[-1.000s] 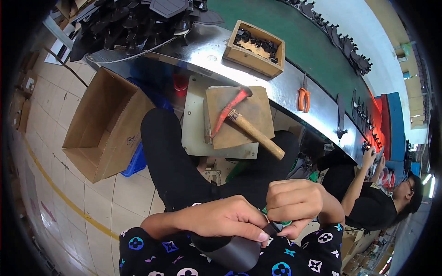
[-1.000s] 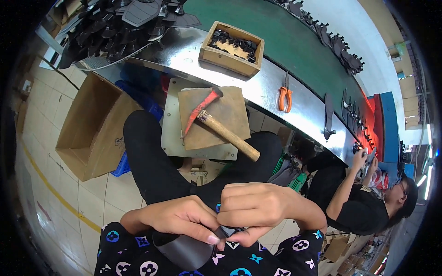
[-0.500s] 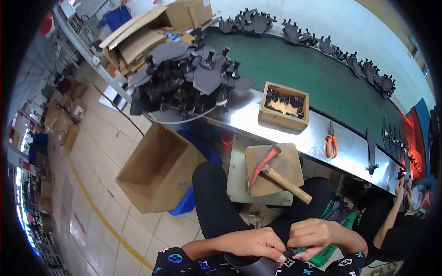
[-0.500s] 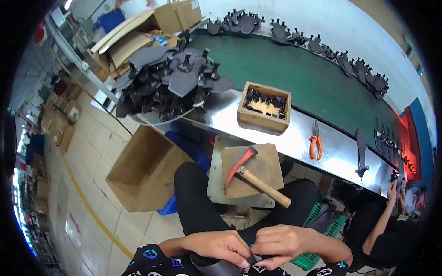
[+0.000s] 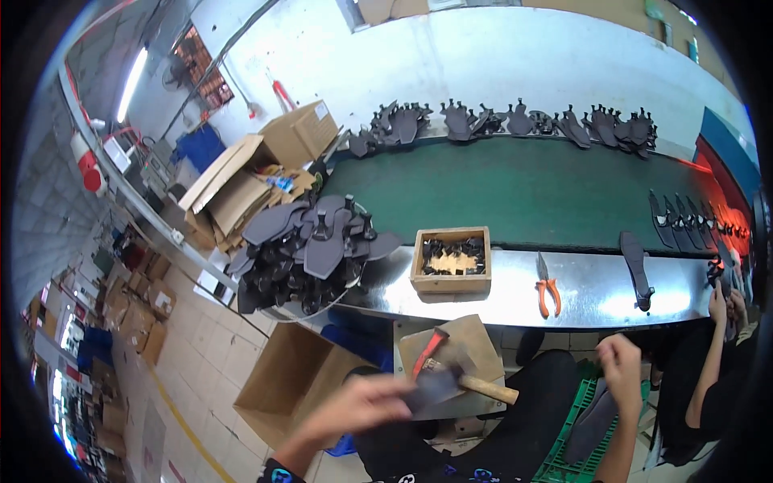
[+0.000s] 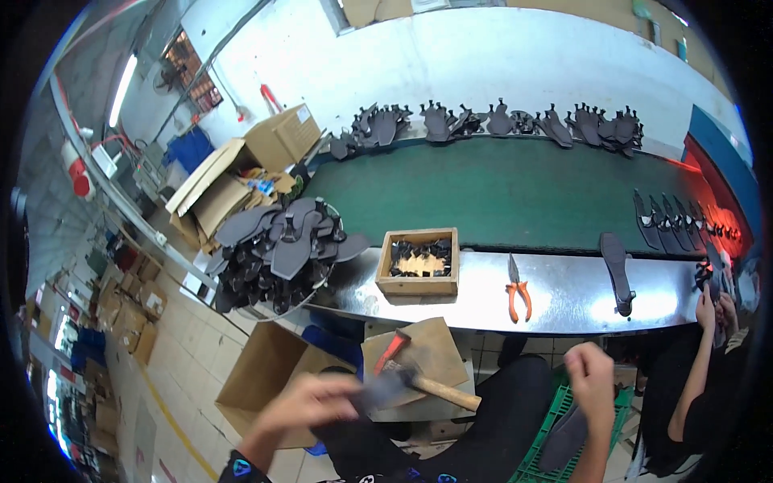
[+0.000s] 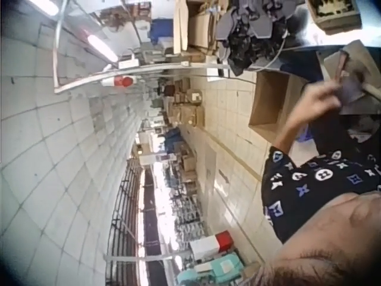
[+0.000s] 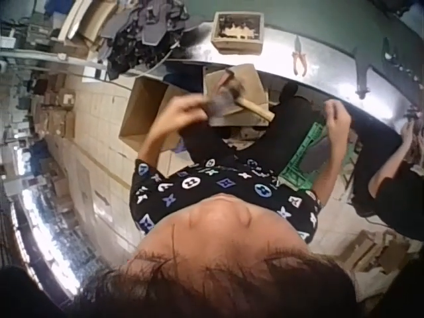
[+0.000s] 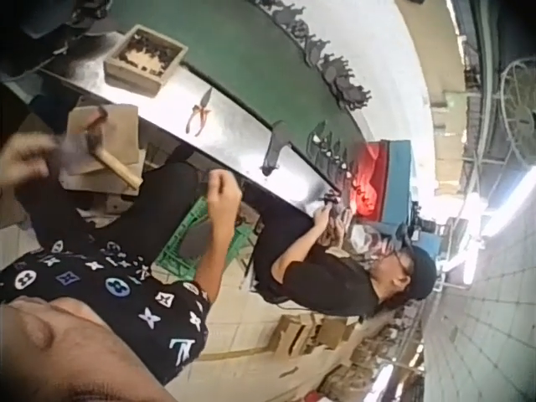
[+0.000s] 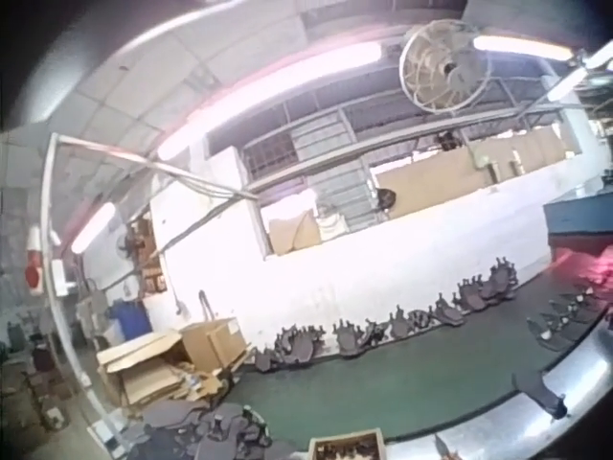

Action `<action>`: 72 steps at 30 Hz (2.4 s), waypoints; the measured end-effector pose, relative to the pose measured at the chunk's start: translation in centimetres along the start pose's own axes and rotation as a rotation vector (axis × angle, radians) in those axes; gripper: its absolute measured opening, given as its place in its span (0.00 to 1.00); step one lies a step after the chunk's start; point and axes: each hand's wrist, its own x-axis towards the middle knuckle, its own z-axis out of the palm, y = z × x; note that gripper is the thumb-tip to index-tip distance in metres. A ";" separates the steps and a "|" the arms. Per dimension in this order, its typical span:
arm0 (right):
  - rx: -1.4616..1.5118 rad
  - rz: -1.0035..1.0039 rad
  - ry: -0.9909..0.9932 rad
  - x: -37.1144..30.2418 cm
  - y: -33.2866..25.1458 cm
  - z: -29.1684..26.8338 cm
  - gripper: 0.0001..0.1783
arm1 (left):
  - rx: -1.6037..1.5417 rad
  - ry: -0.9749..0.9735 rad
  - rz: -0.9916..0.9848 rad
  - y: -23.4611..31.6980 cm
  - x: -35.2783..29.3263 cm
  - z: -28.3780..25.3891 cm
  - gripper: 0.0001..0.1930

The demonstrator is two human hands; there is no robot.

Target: Manually assemble and hammer components of a shoe sole at a manufacturing workstation.

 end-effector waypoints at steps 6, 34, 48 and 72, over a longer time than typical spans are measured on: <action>-0.416 0.287 0.558 3.4 12.7 -2.9 0.33 | 0.789 0.808 0.168 2.7 11.1 -24.8 0.19; -0.424 -0.265 -0.419 -3.7 -3.5 16.5 0.35 | -0.729 0.579 0.220 1.0 0.5 4.6 0.18; 0.609 0.636 0.049 -20.2 0.4 5.4 0.12 | 0.499 0.795 0.329 -6.2 19.2 3.3 0.26; 0.846 -0.146 -0.071 2.6 -13.5 11.8 0.21 | -1.370 0.108 0.101 1.1 9.7 7.6 0.07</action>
